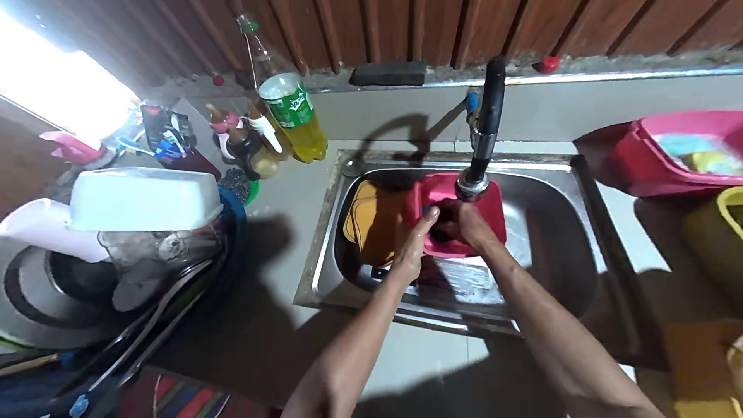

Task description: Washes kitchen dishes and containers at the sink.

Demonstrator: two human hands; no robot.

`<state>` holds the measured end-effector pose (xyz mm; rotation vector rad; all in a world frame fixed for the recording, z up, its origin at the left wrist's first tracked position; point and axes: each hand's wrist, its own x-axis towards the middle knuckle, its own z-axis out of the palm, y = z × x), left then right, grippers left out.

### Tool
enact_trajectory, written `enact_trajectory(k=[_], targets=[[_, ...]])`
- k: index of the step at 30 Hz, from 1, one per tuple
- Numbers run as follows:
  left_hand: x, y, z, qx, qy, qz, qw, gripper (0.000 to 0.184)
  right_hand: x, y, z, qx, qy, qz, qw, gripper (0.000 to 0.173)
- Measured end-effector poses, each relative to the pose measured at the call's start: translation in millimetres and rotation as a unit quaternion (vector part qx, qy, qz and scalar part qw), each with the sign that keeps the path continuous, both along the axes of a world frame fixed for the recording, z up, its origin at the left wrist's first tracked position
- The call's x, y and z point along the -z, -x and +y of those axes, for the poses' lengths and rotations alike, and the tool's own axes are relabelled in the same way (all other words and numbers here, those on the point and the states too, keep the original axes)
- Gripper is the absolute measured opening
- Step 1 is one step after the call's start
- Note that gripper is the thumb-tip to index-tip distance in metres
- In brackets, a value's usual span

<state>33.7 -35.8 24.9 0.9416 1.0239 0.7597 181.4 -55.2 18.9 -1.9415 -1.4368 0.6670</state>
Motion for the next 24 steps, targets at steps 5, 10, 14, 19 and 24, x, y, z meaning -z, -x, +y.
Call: enact_trajectory(k=[5, 10, 14, 19, 24], targets=[[-0.5, -5.9, -1.1, 0.004, 0.015, 0.014, 1.0, 0.079, -15.6, 26.5, 1.1, 0.002, -0.024, 0.009, 1.0, 0.032], [-5.1, -1.9, -9.7, -0.011, 0.015, 0.002, 1.0, 0.077, 0.5, -0.1, 6.9, 0.043, 0.014, -0.047, 0.998, 0.032], [-0.7, 10.8, -6.8, -0.042, -0.187, 0.038, 0.981, 0.094, 11.4, -12.8, 4.8, 0.035, 0.009, 0.057, 0.998, 0.037], [-14.1, 25.3, -10.5, -0.063, -0.352, 0.111, 0.927, 0.107, 13.5, 9.3, -3.9, 0.111, -0.039, 0.434, 0.893, 0.017], [-5.6, 66.5, -15.4, -0.096, -0.499, 0.205, 0.836, 0.101, 19.0, 4.8, -10.2, 0.103, -0.018, 0.672, 0.733, 0.063]])
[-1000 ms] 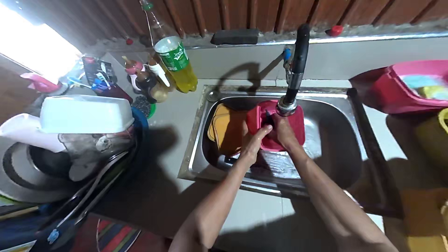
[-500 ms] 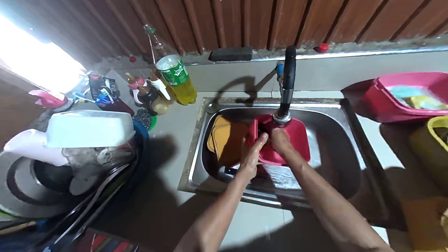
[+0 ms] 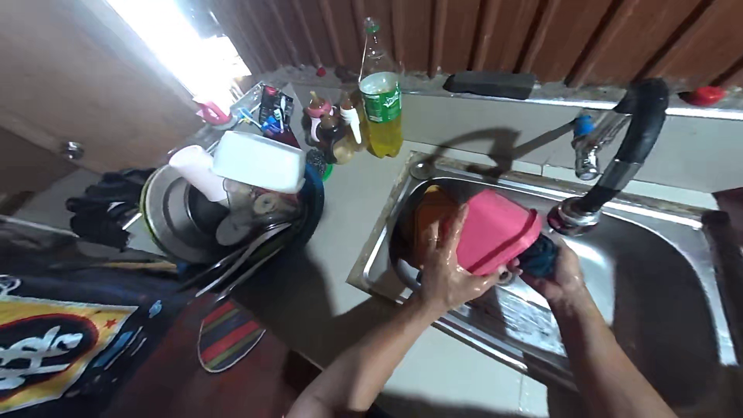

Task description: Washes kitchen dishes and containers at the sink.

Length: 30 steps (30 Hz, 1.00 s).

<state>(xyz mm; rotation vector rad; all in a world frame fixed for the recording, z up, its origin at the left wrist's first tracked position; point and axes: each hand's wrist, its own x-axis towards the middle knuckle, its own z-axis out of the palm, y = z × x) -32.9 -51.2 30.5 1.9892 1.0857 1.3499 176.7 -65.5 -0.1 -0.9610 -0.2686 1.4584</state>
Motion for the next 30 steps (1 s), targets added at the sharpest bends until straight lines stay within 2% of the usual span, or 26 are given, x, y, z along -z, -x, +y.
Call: enact_trajectory(k=[1, 3, 4, 6, 8, 11, 13, 14, 15, 20, 24, 25, 27, 28, 30], targets=[[0.2, 10.5, -0.8, -0.009, -0.03, 0.014, 0.999, 0.101, 4.4, -2.3, -1.8, -0.002, -0.021, 0.025, 0.999, 0.065], [-2.2, 33.6, 1.6, -0.025, -0.073, -0.006, 0.997, 0.101, 14.4, -7.1, -4.8, -0.007, -0.056, 0.019, 0.998, 0.055], [-2.8, 44.9, 5.2, -0.024, -0.064, -0.051, 0.996, 0.103, 17.3, -8.4, -6.6, -0.008, -0.053, 0.002, 0.999, 0.048], [-7.2, 63.9, 15.5, -0.037, 0.022, -0.16, 0.986, 0.109, 23.3, -14.5, -11.4, -0.021, -0.037, -0.058, 0.997, 0.03], [-11.6, 79.1, 39.3, -0.085, 0.139, -0.276, 0.947, 0.097, 28.9, -20.4, -12.3, -0.044, -0.005, -0.124, 0.991, 0.029], [-12.4, 94.7, 80.1, -0.134, 0.262, -0.402, 0.867, 0.071, 31.0, -19.5, -11.9, -0.051, 0.042, -0.185, 0.98, 0.044], [-21.2, 95.0, 95.2, -0.16, 0.331, -0.435, 0.822, 0.063, 35.8, -14.5, -8.5, -0.018, 0.072, -0.223, 0.972, 0.021], [-28.6, 94.7, 98.9, -0.166, 0.36, -0.436, 0.808, 0.064, 37.8, -13.2, -6.4, 0.0, 0.091, -0.232, 0.968, 0.014], [-33.4, 95.7, 103.4, -0.169, 0.37, -0.436, 0.802, 0.066, 39.1, -12.9, -4.6, 0.017, 0.112, -0.239, 0.964, 0.015], [-40.1, 107.7, 119.7, -0.184, 0.315, -0.45, 0.815, 0.072, 39.3, -13.7, -5.0, 0.081, 0.166, -0.252, 0.95, 0.027], [-39.9, 112.5, 87.5, -0.253, 0.333, -0.392, 0.819, 0.072, 42.3, -17.7, -5.1, 0.083, 0.192, -0.265, 0.941, 0.032], [-35.3, 110.0, 75.7, -0.283, 0.31, -0.371, 0.828, 0.07, 43.1, -18.6, -4.6, 0.079, 0.197, -0.273, 0.938, 0.033], [-18.6, 100.2, 52.8, -0.306, 0.22, -0.305, 0.874, 0.057, 43.9, -18.6, -2.5, 0.074, 0.193, -0.293, 0.933, 0.036], [-6.5, 93.6, 43.8, -0.281, 0.169, -0.263, 0.908, 0.043, 42.6, -17.1, -0.6, 0.073, 0.19, -0.304, 0.931, 0.036], [17.6, 82.4, 34.3, -0.184, 0.108, -0.156, 0.964, 0.031, 37.9, -11.2, 3.6, 0.08, 0.19, -0.314, 0.927, 0.04]])
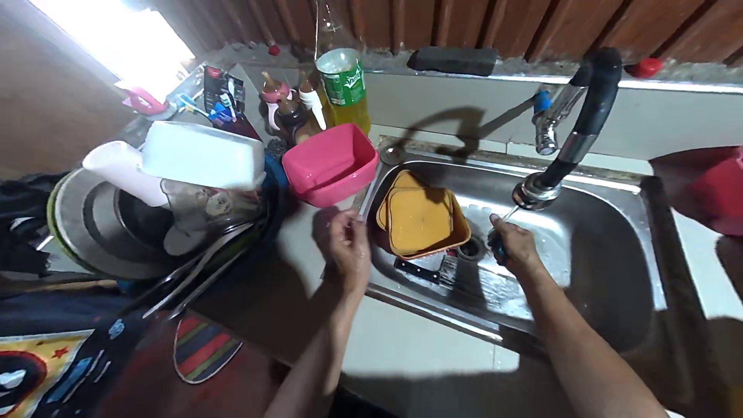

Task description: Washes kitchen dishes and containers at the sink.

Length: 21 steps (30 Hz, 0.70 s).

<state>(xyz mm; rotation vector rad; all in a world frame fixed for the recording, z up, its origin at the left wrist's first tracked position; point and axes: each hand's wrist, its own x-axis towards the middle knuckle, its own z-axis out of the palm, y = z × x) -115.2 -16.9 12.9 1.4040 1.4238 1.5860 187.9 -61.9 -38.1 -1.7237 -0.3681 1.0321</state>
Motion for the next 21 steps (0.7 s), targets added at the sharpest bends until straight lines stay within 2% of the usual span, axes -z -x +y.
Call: enact_trajectory(k=[2, 5, 7, 9, 11, 14, 16, 19, 21], targets=[[6.8, -8.5, -5.6, 0.089, 0.051, 0.142, 0.985, 0.032, -4.2, 7.3, 4.6, 0.013, 0.004, 0.009, 1.0, 0.043], [-1.5, -19.7, -2.0, 0.176, 0.203, 0.323, 0.907, 0.049, -2.4, 13.4, 9.6, -0.038, 0.071, -0.031, 0.996, 0.05], [0.8, -27.0, 1.2, 0.198, 0.244, 0.361, 0.878, 0.052, 4.4, 16.7, 8.8, -0.123, 0.093, -0.07, 0.986, 0.049], [3.3, -32.7, 2.3, 0.185, 0.243, 0.394, 0.867, 0.05, 10.1, 20.8, 9.7, -0.186, 0.08, -0.083, 0.976, 0.039], [1.9, -35.6, 3.6, 0.163, 0.232, 0.417, 0.864, 0.048, 15.9, 25.0, 10.0, -0.22, 0.071, -0.113, 0.966, 0.036], [-0.7, -40.8, 8.1, 0.153, 0.24, 0.378, 0.881, 0.039, 18.7, 24.6, 8.7, -0.246, 0.082, -0.128, 0.957, 0.039], [2.5, -46.3, 8.9, 0.178, 0.223, 0.277, 0.918, 0.033, 10.1, 18.1, 6.8, -0.245, 0.082, -0.122, 0.958, 0.04], [-8.7, -53.6, 4.6, 0.198, 0.188, 0.138, 0.952, 0.023, -5.8, 0.7, 4.0, -0.152, 0.034, -0.07, 0.985, 0.031], [-15.4, -57.4, 5.1, 0.187, 0.19, 0.069, 0.961, 0.031, -22.8, -11.1, 5.9, -0.06, -0.029, 0.016, 0.998, 0.028]])
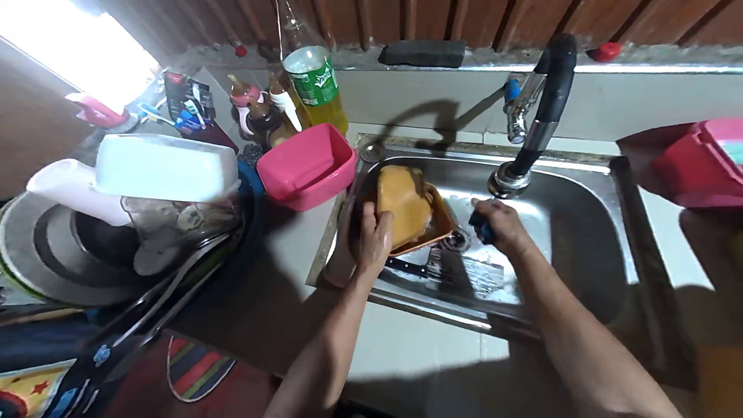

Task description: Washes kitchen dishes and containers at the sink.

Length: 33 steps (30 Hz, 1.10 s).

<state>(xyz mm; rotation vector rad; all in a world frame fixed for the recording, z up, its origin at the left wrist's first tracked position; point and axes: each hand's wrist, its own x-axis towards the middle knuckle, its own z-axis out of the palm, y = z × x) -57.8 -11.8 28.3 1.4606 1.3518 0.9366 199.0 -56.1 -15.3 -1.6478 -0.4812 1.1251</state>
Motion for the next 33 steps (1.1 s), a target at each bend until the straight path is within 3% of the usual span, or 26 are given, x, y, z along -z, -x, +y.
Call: enact_trajectory(k=[3, 5, 8, 10, 11, 13, 15, 18, 20, 23, 25, 28, 33], targets=[[4.7, -20.8, -2.8, 0.005, 0.092, -0.16, 0.983, 0.057, -17.8, 5.4, 2.2, 0.051, -0.135, 0.064, 0.987, 0.026], [9.1, -44.0, -7.9, 0.042, 0.174, -0.258, 0.949, 0.063, -22.1, 38.3, 0.4, 0.019, -0.177, -0.036, 0.983, 0.035], [11.9, -73.5, -9.9, 0.045, 0.238, -0.285, 0.927, 0.047, -15.0, 89.7, -5.4, -0.128, -0.217, -0.24, 0.938, 0.048], [12.3, -74.9, -12.7, 0.048, 0.259, -0.309, 0.914, 0.05, -0.1, 79.6, -1.4, -0.167, -0.201, -0.39, 0.883, 0.047], [12.5, -73.5, -16.1, 0.049, 0.262, -0.319, 0.909, 0.05, 5.5, 63.1, 2.8, -0.15, -0.168, -0.427, 0.876, 0.044], [11.2, -71.8, -21.5, 0.062, 0.265, -0.327, 0.905, 0.05, 7.1, 37.9, 6.9, -0.108, -0.093, -0.419, 0.897, 0.045], [10.0, -75.2, -19.2, 0.072, 0.263, -0.301, 0.914, 0.05, 0.4, 52.7, 0.0, -0.117, -0.091, -0.364, 0.92, 0.05], [13.1, -76.8, -9.9, 0.07, 0.268, -0.27, 0.922, 0.053, 7.6, 77.7, -15.7, -0.189, -0.151, -0.358, 0.902, 0.059], [12.4, -73.9, -11.7, 0.088, 0.275, -0.29, 0.912, 0.052, 20.6, 52.6, -11.7, -0.159, -0.141, -0.404, 0.89, 0.054], [12.6, -78.2, -19.8, 0.103, 0.286, -0.301, 0.904, 0.052, 18.6, 28.9, -6.6, -0.092, -0.083, -0.405, 0.906, 0.051], [15.0, -85.3, -18.7, 0.108, 0.281, -0.285, 0.91, 0.051, 9.9, 53.0, -17.1, -0.114, -0.124, -0.391, 0.905, 0.053], [14.4, -89.1, -15.4, 0.114, 0.279, -0.279, 0.912, 0.05, 11.9, 63.9, -27.4, -0.155, -0.217, -0.408, 0.873, 0.047], [17.5, -91.8, -31.6, 0.16, 0.297, -0.284, 0.898, 0.053, -0.2, 22.5, -25.1, -0.096, -0.12, -0.409, 0.899, 0.047]])
